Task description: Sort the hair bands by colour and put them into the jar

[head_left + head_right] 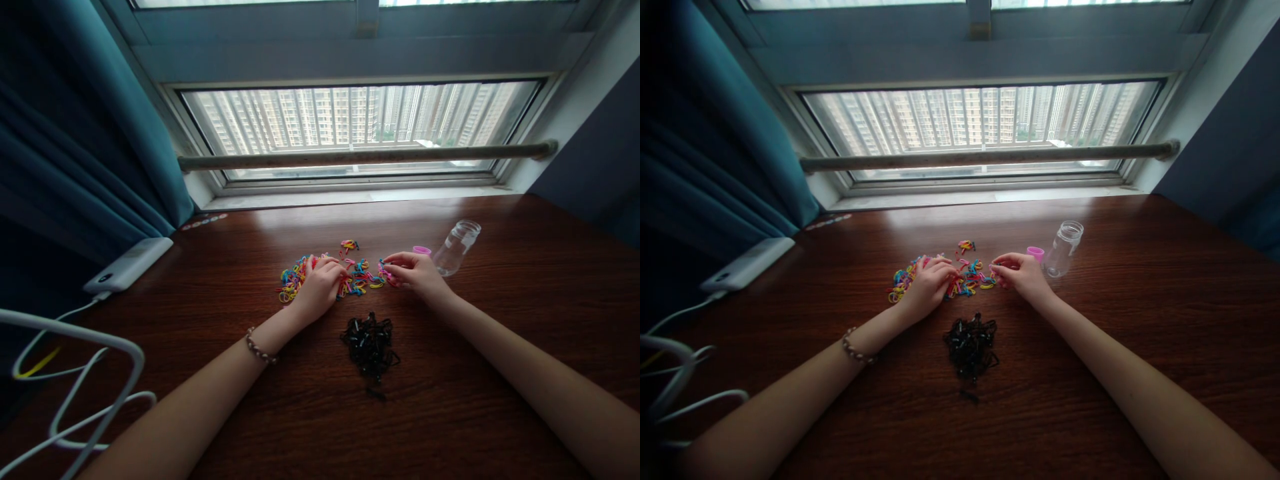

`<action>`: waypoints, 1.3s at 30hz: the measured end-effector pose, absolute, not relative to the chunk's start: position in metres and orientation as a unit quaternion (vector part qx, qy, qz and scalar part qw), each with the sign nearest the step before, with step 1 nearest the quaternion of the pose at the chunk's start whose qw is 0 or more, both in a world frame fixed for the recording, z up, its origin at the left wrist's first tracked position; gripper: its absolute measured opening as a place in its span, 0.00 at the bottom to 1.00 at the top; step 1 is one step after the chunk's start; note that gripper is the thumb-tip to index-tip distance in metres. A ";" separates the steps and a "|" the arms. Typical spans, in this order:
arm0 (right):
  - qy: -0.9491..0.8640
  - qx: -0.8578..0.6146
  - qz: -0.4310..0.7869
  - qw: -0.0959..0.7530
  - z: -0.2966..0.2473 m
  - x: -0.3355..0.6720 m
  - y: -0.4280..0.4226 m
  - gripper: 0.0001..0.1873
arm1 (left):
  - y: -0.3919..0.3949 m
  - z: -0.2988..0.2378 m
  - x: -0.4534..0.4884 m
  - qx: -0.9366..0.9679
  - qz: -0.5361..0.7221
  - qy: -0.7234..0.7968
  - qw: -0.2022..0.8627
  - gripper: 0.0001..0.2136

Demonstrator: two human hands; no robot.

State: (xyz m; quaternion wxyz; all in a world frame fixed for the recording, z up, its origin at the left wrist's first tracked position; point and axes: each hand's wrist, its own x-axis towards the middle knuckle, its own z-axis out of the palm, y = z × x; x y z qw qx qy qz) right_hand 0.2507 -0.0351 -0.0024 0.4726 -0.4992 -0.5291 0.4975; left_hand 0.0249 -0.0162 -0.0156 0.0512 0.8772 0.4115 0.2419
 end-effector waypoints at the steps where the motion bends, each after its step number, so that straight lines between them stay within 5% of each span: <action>1: -0.528 -0.500 0.494 0.477 -0.003 0.251 -0.035 0.20 | -0.015 -0.016 0.025 0.873 0.247 0.418 0.053 0.08; 9: -0.554 -0.484 0.491 0.466 0.003 0.248 -0.040 0.16 | -0.013 -0.017 0.022 0.877 0.241 0.413 0.053 0.08; 16: -0.667 -0.354 0.613 0.234 0.017 0.226 -0.068 0.16 | -0.013 -0.016 0.023 0.866 0.259 0.424 0.063 0.06; 20: -0.692 -0.336 0.607 0.198 0.012 0.223 -0.071 0.19 | -0.013 -0.016 0.022 0.858 0.275 0.427 0.072 0.04; 26: -0.750 -0.420 0.322 0.397 -0.002 0.236 -0.052 0.10 | -0.015 -0.011 0.022 0.828 0.327 0.452 0.044 0.02; 32: -0.862 -0.391 0.114 0.302 -0.017 0.241 -0.045 0.17 | -0.021 -0.004 0.026 0.837 0.355 0.412 0.068 0.06; 39: -0.854 -0.426 0.097 0.282 -0.028 0.239 -0.043 0.17 | -0.020 -0.003 0.025 0.824 0.358 0.434 0.074 0.06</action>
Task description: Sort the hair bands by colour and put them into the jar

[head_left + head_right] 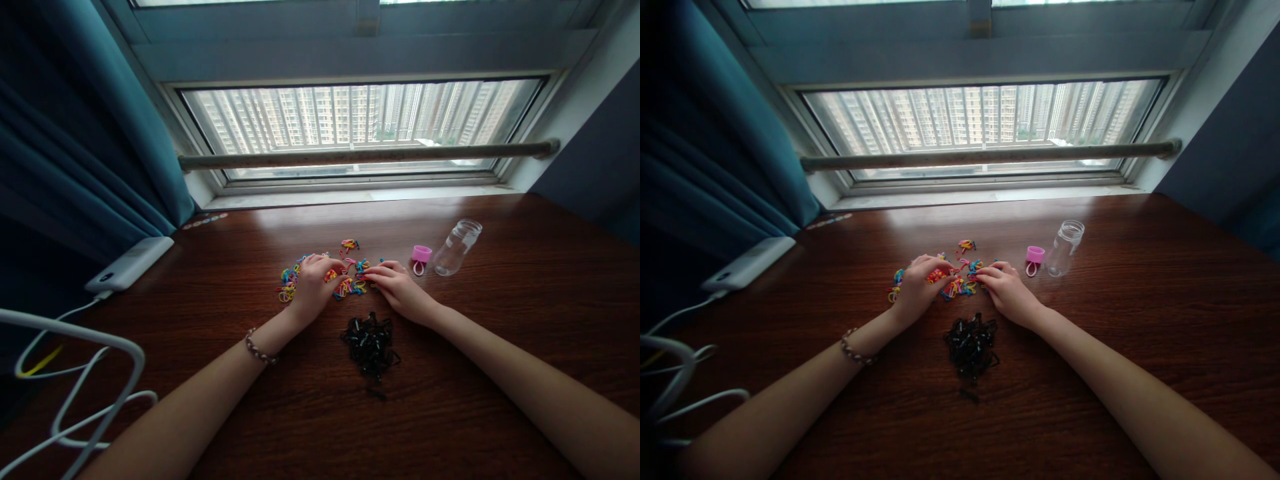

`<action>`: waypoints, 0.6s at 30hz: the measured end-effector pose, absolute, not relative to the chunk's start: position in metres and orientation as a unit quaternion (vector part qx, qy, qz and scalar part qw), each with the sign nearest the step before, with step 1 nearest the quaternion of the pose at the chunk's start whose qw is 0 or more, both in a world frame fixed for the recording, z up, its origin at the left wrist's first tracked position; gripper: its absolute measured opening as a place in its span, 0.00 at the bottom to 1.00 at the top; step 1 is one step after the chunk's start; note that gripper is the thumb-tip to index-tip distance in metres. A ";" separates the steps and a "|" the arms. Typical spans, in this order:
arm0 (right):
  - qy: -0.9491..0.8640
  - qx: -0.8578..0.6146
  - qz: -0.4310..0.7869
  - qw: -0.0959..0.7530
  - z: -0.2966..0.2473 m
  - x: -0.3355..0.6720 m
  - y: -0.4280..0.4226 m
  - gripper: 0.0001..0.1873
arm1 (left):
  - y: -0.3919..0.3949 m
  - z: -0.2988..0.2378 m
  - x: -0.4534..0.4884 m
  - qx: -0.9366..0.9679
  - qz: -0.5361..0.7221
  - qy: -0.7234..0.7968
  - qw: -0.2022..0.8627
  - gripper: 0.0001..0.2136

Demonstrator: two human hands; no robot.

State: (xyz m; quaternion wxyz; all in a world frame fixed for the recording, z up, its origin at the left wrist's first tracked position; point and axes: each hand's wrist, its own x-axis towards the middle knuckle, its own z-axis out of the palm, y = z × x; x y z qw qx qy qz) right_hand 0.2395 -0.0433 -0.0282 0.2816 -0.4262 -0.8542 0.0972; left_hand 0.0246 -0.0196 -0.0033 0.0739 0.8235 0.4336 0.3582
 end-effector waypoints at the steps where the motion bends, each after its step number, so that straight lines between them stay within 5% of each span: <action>1: -0.851 -0.427 0.104 0.288 -0.028 0.240 -0.042 0.17 | -0.019 -0.003 0.024 0.818 0.362 0.439 0.079 0.06; 8: -0.822 -0.422 0.140 0.356 -0.027 0.241 -0.037 0.16 | -0.026 0.004 0.028 0.828 0.391 0.362 0.173 0.06; 18: -0.685 -0.474 0.308 0.459 -0.013 0.238 -0.042 0.11 | -0.051 0.006 0.039 0.935 0.228 0.132 0.238 0.06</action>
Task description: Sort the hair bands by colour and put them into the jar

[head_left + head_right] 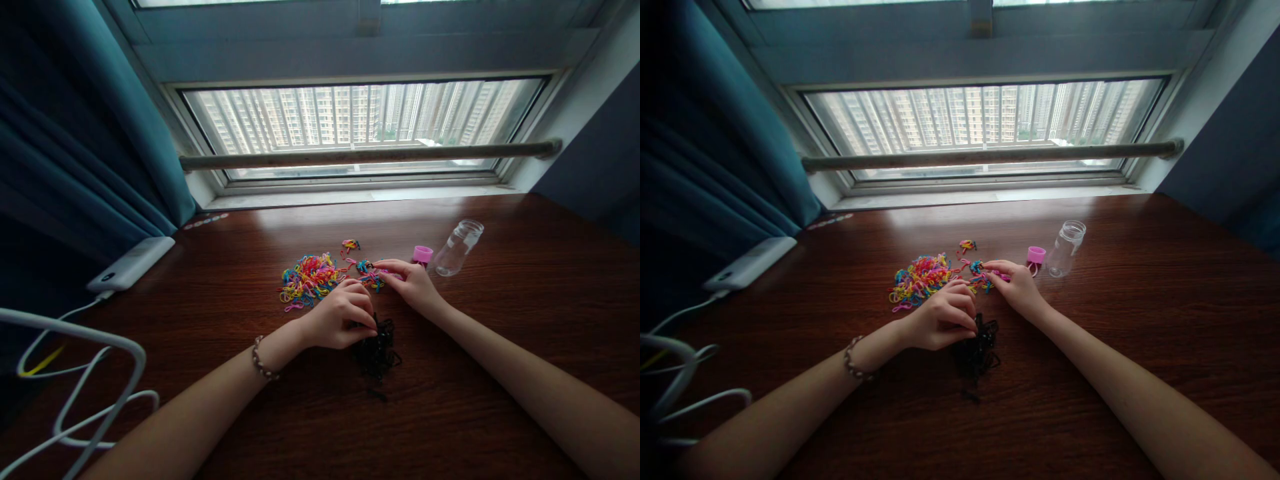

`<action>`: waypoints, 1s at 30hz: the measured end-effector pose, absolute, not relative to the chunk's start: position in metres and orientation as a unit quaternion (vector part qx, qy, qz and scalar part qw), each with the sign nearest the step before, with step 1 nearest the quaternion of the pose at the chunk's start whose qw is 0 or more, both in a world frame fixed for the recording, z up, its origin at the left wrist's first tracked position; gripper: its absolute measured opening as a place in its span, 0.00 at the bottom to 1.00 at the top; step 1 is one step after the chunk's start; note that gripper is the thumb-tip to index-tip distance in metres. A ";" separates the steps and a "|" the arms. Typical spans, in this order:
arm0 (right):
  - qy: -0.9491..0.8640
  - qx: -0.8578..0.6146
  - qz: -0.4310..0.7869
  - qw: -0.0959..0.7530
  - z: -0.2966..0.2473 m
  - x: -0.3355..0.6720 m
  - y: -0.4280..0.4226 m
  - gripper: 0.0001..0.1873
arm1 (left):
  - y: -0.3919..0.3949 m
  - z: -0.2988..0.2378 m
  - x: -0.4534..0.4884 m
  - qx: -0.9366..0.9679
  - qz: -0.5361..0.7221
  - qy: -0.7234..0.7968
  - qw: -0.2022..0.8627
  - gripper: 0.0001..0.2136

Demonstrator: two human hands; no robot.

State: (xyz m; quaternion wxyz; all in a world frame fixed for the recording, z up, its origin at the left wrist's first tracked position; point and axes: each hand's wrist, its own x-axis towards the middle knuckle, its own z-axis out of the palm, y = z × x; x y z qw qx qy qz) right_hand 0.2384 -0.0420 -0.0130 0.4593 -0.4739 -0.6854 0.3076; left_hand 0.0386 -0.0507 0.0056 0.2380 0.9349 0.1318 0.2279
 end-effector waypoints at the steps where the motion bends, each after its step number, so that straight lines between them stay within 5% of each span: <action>1: -0.653 -0.483 0.342 0.474 -0.011 0.238 -0.043 0.12 | -0.050 0.005 0.039 0.936 0.228 0.127 0.237 0.06; 12: -0.518 -0.494 0.464 0.522 -0.003 0.241 -0.042 0.15 | -0.024 -0.010 0.030 0.884 0.310 0.348 0.047 0.09; 21: -0.787 -0.509 0.235 0.259 0.001 0.252 -0.042 0.09 | -0.020 -0.013 0.028 0.847 0.380 0.339 0.149 0.03; 30: -0.782 -0.579 0.124 0.194 0.006 0.254 -0.043 0.06 | -0.029 -0.006 0.031 0.817 0.427 0.324 0.214 0.04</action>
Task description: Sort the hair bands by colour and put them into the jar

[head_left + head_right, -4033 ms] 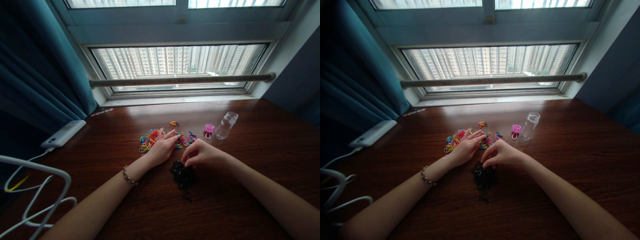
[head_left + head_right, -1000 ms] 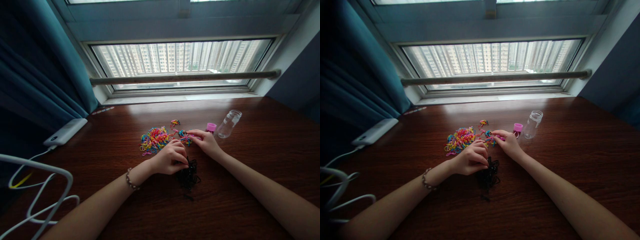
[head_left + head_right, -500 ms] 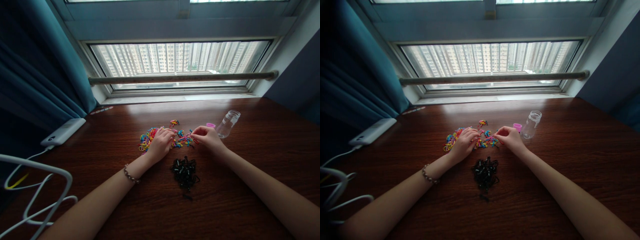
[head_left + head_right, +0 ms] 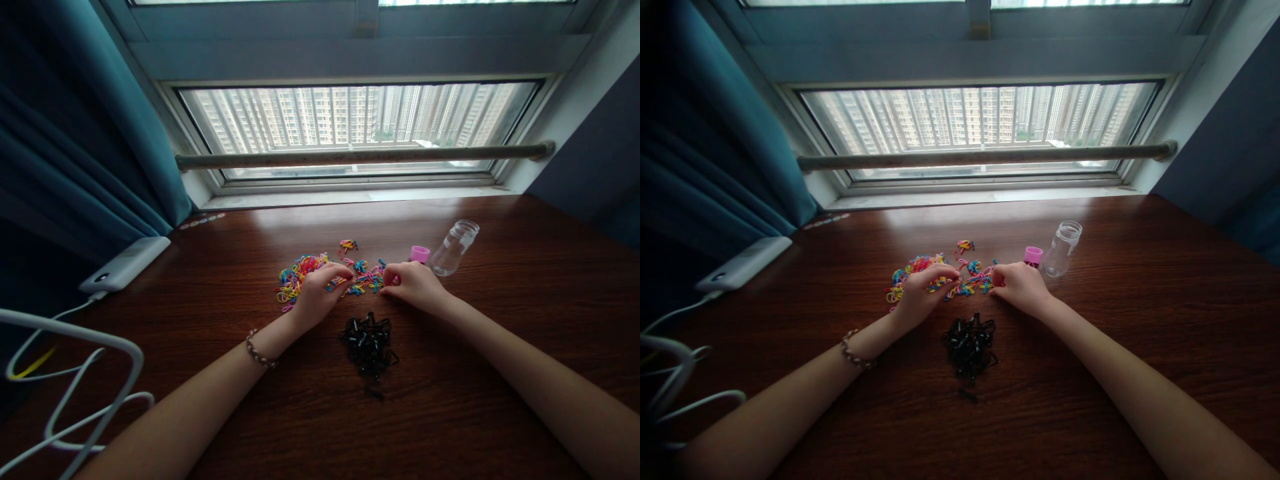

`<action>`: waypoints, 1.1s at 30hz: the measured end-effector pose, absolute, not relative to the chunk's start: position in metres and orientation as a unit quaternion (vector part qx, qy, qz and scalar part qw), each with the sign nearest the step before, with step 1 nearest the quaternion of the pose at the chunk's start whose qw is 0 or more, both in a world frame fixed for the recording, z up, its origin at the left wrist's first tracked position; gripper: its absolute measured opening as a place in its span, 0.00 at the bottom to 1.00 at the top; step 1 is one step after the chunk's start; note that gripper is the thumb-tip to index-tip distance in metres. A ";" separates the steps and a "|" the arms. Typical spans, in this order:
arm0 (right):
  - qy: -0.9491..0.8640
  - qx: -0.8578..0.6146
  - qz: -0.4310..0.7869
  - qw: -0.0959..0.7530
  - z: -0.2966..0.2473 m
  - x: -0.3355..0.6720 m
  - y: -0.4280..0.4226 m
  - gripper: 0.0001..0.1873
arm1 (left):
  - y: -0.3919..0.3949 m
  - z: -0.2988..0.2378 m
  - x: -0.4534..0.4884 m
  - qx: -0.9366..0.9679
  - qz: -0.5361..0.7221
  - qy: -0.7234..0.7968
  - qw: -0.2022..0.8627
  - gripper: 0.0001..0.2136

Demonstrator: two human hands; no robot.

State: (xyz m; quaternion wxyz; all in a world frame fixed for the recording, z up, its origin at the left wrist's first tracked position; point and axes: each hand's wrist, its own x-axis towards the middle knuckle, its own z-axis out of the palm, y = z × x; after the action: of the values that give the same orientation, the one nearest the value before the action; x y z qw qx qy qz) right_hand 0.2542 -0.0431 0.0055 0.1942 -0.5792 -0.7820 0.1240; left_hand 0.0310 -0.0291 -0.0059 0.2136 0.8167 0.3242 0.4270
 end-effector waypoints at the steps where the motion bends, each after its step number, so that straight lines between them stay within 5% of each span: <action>1: -0.783 -0.576 0.131 0.194 0.005 0.254 -0.043 0.05 | -0.030 -0.005 0.032 0.822 0.425 0.305 0.225 0.04; 10: -0.640 -0.505 0.420 0.398 0.005 0.253 -0.036 0.10 | -0.056 0.011 0.044 0.927 0.257 0.082 0.261 0.04; 15: -0.492 -0.422 0.575 0.498 0.013 0.257 -0.035 0.12 | -0.052 0.009 0.040 0.944 0.236 0.152 0.173 0.08; 18: -0.533 -0.388 0.603 0.450 0.019 0.253 -0.042 0.10 | -0.041 0.002 0.036 0.922 0.262 0.272 0.087 0.11; 21: -0.635 -0.361 0.614 0.299 0.018 0.244 -0.052 0.11 | -0.032 -0.002 0.034 0.919 0.216 0.328 0.040 0.19; 24: -0.684 -0.370 0.580 0.243 0.012 0.239 -0.054 0.14 | -0.029 -0.007 0.033 0.925 0.155 0.345 0.046 0.25; 29: -0.668 -0.571 0.242 0.411 -0.004 0.253 -0.039 0.10 | -0.028 -0.013 0.033 0.912 0.157 0.376 0.050 0.26; 33: -0.710 -0.598 0.105 0.357 -0.015 0.263 -0.031 0.07 | -0.027 -0.013 0.033 0.896 0.185 0.400 0.052 0.23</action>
State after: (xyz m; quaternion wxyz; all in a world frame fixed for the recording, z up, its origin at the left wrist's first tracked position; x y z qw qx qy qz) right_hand 0.2627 -0.0310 -0.0153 0.3572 -0.5978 -0.7100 0.1046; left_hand 0.0327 -0.0272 -0.0134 0.0524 0.8962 0.3997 0.1853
